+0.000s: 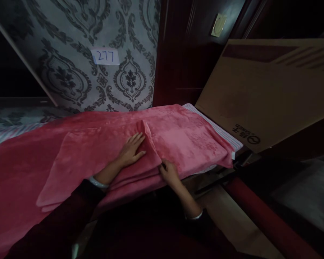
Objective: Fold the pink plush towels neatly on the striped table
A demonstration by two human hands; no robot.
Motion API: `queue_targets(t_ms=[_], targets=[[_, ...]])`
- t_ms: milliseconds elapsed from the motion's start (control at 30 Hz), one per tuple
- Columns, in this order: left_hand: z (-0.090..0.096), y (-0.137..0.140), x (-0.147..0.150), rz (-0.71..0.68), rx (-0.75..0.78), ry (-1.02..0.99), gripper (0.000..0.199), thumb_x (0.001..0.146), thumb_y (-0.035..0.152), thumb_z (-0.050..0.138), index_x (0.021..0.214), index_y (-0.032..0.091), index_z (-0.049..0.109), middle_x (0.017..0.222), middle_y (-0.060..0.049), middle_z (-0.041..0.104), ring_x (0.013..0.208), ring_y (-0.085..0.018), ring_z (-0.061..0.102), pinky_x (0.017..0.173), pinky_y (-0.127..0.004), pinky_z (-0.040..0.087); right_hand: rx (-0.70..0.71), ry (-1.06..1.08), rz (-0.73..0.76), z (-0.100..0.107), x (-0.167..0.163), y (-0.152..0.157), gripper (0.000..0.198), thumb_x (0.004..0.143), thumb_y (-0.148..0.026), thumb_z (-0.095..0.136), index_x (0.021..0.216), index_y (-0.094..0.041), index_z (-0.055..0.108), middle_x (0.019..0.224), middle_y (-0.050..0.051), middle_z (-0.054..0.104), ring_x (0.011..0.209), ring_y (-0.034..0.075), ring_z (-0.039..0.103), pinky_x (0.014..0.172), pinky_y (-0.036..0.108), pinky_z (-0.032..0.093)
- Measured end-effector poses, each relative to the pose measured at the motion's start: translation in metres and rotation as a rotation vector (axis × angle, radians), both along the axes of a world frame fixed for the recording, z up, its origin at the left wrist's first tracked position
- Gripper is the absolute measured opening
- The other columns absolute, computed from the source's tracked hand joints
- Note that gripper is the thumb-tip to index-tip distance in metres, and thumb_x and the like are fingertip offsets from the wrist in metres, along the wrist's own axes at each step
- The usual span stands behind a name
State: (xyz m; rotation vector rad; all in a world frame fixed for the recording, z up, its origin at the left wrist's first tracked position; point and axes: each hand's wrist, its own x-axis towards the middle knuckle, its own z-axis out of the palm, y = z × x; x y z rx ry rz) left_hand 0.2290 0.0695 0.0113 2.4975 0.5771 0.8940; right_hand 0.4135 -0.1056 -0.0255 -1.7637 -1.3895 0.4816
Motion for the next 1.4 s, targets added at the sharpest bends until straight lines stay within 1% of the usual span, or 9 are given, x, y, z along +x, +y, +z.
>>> queue_targets(t_ms=[200, 333, 467, 633, 767, 867, 1100, 1267, 1400], targets=[[-0.001, -0.001, 0.009, -0.034, 0.065, 0.177, 0.062, 0.089, 0.055, 0.067, 0.145, 0.032, 0.061, 0.162, -0.013, 0.045, 0.154, -0.046, 0.029, 0.121, -0.074, 0.014, 0.285, -0.013, -0.138, 0.033, 0.015, -0.002, 0.029, 0.091, -0.020, 0.048, 0.111, -0.018, 0.070, 0.109, 0.013, 0.074, 0.101, 0.024, 0.068, 0.090, 0.036, 0.054], [0.007, 0.002, 0.003, -0.102, 0.045, 0.209, 0.064, 0.088, 0.056, 0.070, 0.146, 0.030, 0.060, 0.164, -0.013, 0.042, 0.155, -0.041, 0.029, 0.124, -0.067, 0.017, 0.405, -0.151, 0.068, 0.071, -0.007, 0.031, 0.051, 0.096, -0.024, 0.045, 0.145, -0.017, 0.055, 0.144, 0.015, 0.061, 0.135, 0.025, 0.054, 0.115, 0.044, 0.043], [0.036, 0.014, -0.021, 0.011, 0.044, 0.464, 0.071, 0.092, 0.054, 0.063, 0.155, 0.024, 0.049, 0.168, -0.014, 0.035, 0.157, -0.037, 0.027, 0.127, -0.062, 0.012, 0.220, -0.334, 0.234, 0.103, -0.036, 0.093, 0.063, 0.098, -0.023, 0.041, 0.160, -0.011, 0.037, 0.164, 0.016, 0.040, 0.155, 0.024, 0.030, 0.128, 0.046, 0.025], [0.071, 0.050, -0.075, 0.497, 0.010, 0.715, 0.070, 0.100, 0.051, 0.043, 0.162, 0.017, 0.037, 0.170, -0.015, 0.031, 0.158, -0.035, 0.023, 0.128, -0.060, 0.013, -0.183, -0.503, 0.172, 0.124, -0.051, 0.159, 0.062, 0.106, -0.036, 0.039, 0.162, -0.012, 0.033, 0.171, 0.017, 0.025, 0.159, 0.030, 0.021, 0.127, 0.053, 0.020], [0.067, 0.075, -0.116, 0.802, -0.074, 0.802, 0.069, 0.103, 0.052, 0.033, 0.162, 0.018, 0.036, 0.170, -0.018, 0.029, 0.158, -0.037, 0.023, 0.125, -0.065, 0.015, -0.261, -0.515, 0.089, 0.110, -0.051, 0.183, 0.060, 0.108, -0.045, 0.033, 0.158, -0.012, 0.040, 0.170, 0.017, 0.027, 0.159, 0.032, 0.018, 0.125, 0.057, 0.020], [0.050, 0.080, -0.132, 0.883, -0.103, 0.772, 0.069, 0.103, 0.057, 0.027, 0.162, 0.023, 0.036, 0.169, -0.017, 0.032, 0.156, -0.038, 0.027, 0.123, -0.068, 0.016, -0.270, -0.517, 0.034, 0.082, -0.046, 0.188, 0.060, 0.108, -0.047, 0.031, 0.157, -0.012, 0.043, 0.168, 0.017, 0.031, 0.157, 0.033, 0.022, 0.124, 0.058, 0.023], [0.029, 0.082, -0.138, 0.850, -0.157, 0.666, 0.071, 0.101, 0.060, 0.026, 0.164, 0.027, 0.033, 0.170, -0.011, 0.031, 0.159, -0.035, 0.021, 0.124, -0.067, 0.017, -0.184, -0.507, 0.028, 0.034, -0.030, 0.194, 0.063, 0.108, -0.047, 0.027, 0.156, -0.010, 0.043, 0.166, 0.019, 0.036, 0.153, 0.032, 0.031, 0.122, 0.050, 0.031], [0.035, 0.079, -0.135, 0.832, -0.147, 0.647, 0.068, 0.103, 0.057, 0.028, 0.162, 0.024, 0.036, 0.168, -0.012, 0.035, 0.157, -0.035, 0.026, 0.124, -0.067, 0.014, -0.189, -0.467, 0.051, 0.032, -0.025, 0.202, 0.066, 0.107, -0.049, 0.026, 0.158, -0.008, 0.040, 0.167, 0.019, 0.032, 0.156, 0.033, 0.027, 0.124, 0.050, 0.026], [0.044, 0.076, -0.146, 0.710, -0.202, 0.657, 0.070, 0.106, 0.055, 0.026, 0.163, 0.015, 0.031, 0.169, -0.016, 0.032, 0.157, -0.037, 0.023, 0.124, -0.065, 0.012, -0.266, -0.416, 0.112, 0.042, -0.015, 0.199, 0.070, 0.107, -0.051, 0.021, 0.161, -0.008, 0.034, 0.169, 0.018, 0.029, 0.159, 0.028, 0.020, 0.127, 0.048, 0.023]])
